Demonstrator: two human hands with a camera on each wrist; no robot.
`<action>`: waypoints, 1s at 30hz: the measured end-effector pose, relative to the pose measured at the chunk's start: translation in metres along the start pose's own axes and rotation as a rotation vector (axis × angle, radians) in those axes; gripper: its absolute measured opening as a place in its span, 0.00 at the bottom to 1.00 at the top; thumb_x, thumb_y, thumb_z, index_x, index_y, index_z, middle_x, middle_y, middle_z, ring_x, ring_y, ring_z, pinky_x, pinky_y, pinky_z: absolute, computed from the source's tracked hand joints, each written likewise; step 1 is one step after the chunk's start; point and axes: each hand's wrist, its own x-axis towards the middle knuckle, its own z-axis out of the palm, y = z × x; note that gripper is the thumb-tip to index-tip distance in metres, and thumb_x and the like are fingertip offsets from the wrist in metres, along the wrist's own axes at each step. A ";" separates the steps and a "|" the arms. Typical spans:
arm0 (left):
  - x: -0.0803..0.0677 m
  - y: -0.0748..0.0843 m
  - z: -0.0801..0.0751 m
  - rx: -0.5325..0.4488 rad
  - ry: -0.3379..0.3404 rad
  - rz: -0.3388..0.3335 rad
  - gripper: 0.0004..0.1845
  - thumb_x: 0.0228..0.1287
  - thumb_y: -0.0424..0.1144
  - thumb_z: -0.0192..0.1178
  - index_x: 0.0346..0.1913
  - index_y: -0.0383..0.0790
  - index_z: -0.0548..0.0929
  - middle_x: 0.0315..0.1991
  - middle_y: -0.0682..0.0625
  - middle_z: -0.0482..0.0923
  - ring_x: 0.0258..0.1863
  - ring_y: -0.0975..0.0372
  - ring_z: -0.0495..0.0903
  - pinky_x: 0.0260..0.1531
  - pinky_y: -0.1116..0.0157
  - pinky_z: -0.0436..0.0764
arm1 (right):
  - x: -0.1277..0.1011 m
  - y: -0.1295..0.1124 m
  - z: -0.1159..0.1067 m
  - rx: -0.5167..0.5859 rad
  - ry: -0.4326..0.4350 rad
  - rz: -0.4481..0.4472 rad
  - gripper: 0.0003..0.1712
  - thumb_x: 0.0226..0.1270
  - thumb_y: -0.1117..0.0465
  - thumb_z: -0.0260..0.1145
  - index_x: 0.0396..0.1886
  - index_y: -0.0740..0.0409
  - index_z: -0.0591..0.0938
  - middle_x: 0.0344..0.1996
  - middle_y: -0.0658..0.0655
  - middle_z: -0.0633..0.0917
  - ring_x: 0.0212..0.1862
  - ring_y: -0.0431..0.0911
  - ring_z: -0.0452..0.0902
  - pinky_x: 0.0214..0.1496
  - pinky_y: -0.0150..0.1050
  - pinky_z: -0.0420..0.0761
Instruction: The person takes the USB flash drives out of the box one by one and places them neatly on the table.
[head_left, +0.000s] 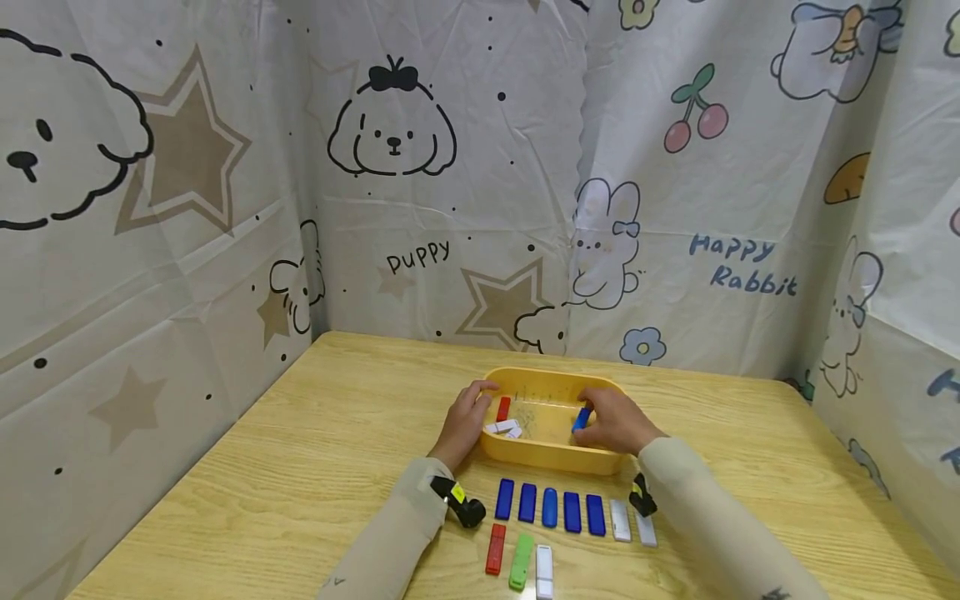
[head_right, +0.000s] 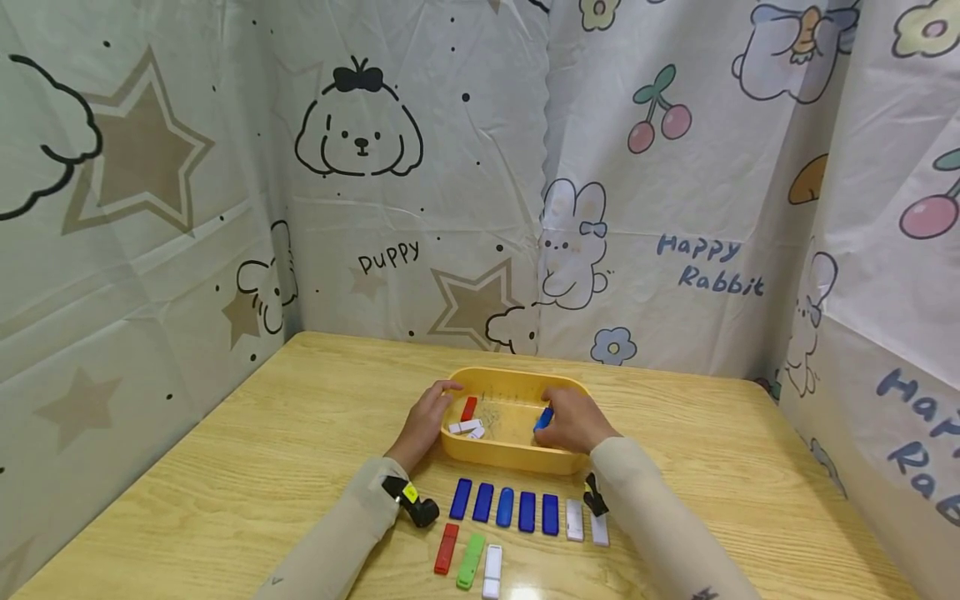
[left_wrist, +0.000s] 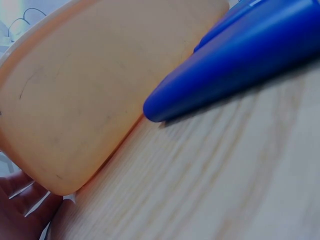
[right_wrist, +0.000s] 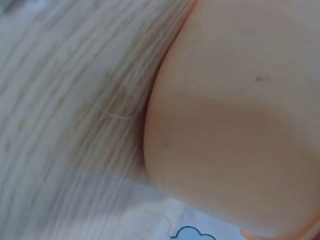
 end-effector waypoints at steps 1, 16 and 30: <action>0.000 0.000 0.000 0.000 0.000 0.000 0.15 0.71 0.43 0.45 0.53 0.47 0.79 0.54 0.44 0.75 0.56 0.51 0.73 0.58 0.48 0.68 | -0.001 0.000 -0.001 0.016 0.016 -0.022 0.33 0.46 0.55 0.75 0.52 0.65 0.79 0.38 0.55 0.82 0.39 0.50 0.76 0.50 0.48 0.77; -0.002 0.002 0.001 0.011 -0.004 0.001 0.15 0.72 0.43 0.45 0.54 0.47 0.78 0.55 0.44 0.75 0.56 0.51 0.73 0.57 0.48 0.69 | -0.046 -0.032 -0.025 0.019 0.180 -0.261 0.28 0.49 0.53 0.76 0.52 0.54 0.81 0.45 0.50 0.82 0.43 0.45 0.73 0.46 0.44 0.77; 0.002 0.003 0.002 0.007 -0.003 -0.020 0.15 0.72 0.43 0.45 0.53 0.47 0.78 0.56 0.44 0.74 0.56 0.50 0.72 0.58 0.48 0.68 | -0.108 -0.053 -0.027 0.018 0.052 -0.452 0.20 0.48 0.51 0.75 0.44 0.45 0.84 0.42 0.41 0.74 0.43 0.37 0.69 0.46 0.36 0.78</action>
